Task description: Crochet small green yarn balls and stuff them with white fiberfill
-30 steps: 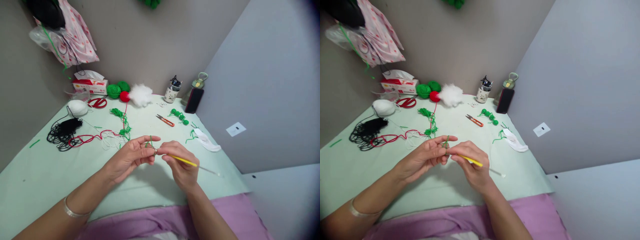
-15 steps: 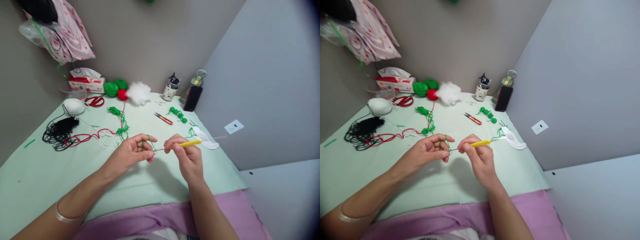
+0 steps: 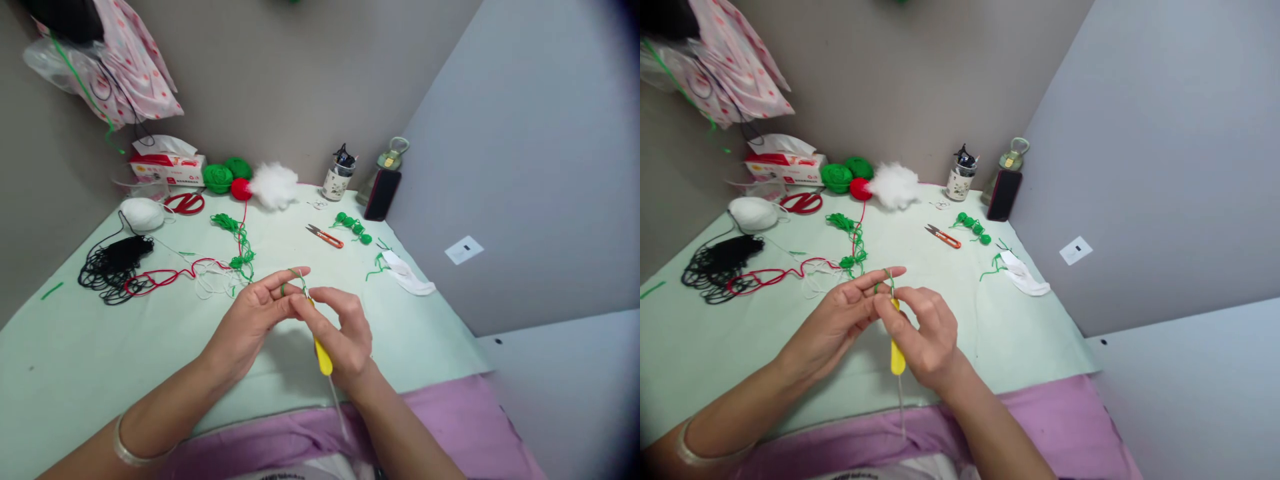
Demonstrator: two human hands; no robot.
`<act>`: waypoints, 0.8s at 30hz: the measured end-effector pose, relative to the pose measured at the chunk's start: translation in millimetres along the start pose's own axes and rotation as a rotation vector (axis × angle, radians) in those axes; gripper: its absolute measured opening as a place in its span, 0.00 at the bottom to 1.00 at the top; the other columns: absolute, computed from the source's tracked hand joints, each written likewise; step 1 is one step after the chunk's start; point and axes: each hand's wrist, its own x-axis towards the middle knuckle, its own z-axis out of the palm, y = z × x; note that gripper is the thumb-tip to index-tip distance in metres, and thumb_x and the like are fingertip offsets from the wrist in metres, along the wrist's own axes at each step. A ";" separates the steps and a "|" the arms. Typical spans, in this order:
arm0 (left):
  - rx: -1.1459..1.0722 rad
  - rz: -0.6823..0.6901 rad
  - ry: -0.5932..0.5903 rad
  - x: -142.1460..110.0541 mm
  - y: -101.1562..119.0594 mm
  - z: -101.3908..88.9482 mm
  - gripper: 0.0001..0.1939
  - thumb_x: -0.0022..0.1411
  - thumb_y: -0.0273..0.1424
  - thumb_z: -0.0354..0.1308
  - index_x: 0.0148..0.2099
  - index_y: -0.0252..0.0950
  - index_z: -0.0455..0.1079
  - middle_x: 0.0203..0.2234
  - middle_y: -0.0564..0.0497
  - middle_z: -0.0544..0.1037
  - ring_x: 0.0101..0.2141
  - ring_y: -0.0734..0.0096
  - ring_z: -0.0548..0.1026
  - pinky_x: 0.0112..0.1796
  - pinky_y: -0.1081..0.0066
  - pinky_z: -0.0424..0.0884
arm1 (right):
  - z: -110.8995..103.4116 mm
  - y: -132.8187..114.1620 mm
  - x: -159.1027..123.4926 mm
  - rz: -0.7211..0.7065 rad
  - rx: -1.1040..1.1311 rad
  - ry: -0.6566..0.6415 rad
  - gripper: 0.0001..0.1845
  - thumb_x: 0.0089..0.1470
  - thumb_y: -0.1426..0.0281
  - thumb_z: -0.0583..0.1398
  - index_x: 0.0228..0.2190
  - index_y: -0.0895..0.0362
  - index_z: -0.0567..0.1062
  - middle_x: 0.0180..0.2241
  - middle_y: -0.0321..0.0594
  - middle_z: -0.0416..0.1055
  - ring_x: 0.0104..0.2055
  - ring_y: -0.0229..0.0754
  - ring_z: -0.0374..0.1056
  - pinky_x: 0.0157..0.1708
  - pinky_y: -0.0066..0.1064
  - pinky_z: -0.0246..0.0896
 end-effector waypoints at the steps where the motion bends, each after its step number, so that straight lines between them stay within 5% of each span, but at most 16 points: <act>1: -0.029 -0.043 -0.018 -0.3 1.6 -0.2 0.22 0.56 0.34 0.73 0.53 0.39 0.80 0.31 0.53 0.78 0.33 0.73 0.75 0.41 0.71 0.72 | -0.3 0.7 0.4 0.005 0.041 0.002 0.22 0.62 0.77 0.61 0.52 0.41 0.79 0.46 0.42 0.77 0.46 0.47 0.75 0.43 0.40 0.73; 8: -0.009 -0.058 -0.055 2.4 9.9 -6.7 0.16 0.59 0.30 0.70 0.50 0.39 0.81 0.31 0.54 0.76 0.32 0.76 0.72 0.39 0.75 0.69 | -9.9 5.6 14.6 0.397 0.513 0.105 0.10 0.65 0.70 0.60 0.40 0.50 0.82 0.36 0.40 0.78 0.35 0.42 0.74 0.36 0.38 0.74; 14: 0.055 -0.010 -0.068 3.5 7.9 -7.9 0.09 0.61 0.31 0.68 0.45 0.39 0.83 0.30 0.54 0.74 0.33 0.75 0.72 0.39 0.74 0.67 | -12.6 12.6 16.7 0.634 0.748 0.143 0.10 0.62 0.63 0.63 0.34 0.55 0.82 0.32 0.40 0.77 0.29 0.40 0.73 0.31 0.36 0.74; 21: 0.128 0.059 -0.071 2.4 0.7 -0.8 0.19 0.59 0.30 0.71 0.52 0.46 0.80 0.26 0.58 0.74 0.30 0.77 0.71 0.40 0.73 0.66 | -7.5 6.9 14.2 0.379 0.633 -0.028 0.09 0.65 0.69 0.61 0.41 0.50 0.83 0.41 0.42 0.80 0.42 0.44 0.74 0.41 0.39 0.72; 24: 0.131 0.024 -0.057 1.4 2.1 -1.0 0.17 0.59 0.31 0.71 0.52 0.45 0.80 0.27 0.57 0.74 0.30 0.76 0.71 0.39 0.73 0.66 | -7.1 8.5 15.1 0.430 0.723 -0.009 0.09 0.66 0.67 0.60 0.40 0.50 0.82 0.40 0.41 0.80 0.37 0.41 0.74 0.39 0.37 0.72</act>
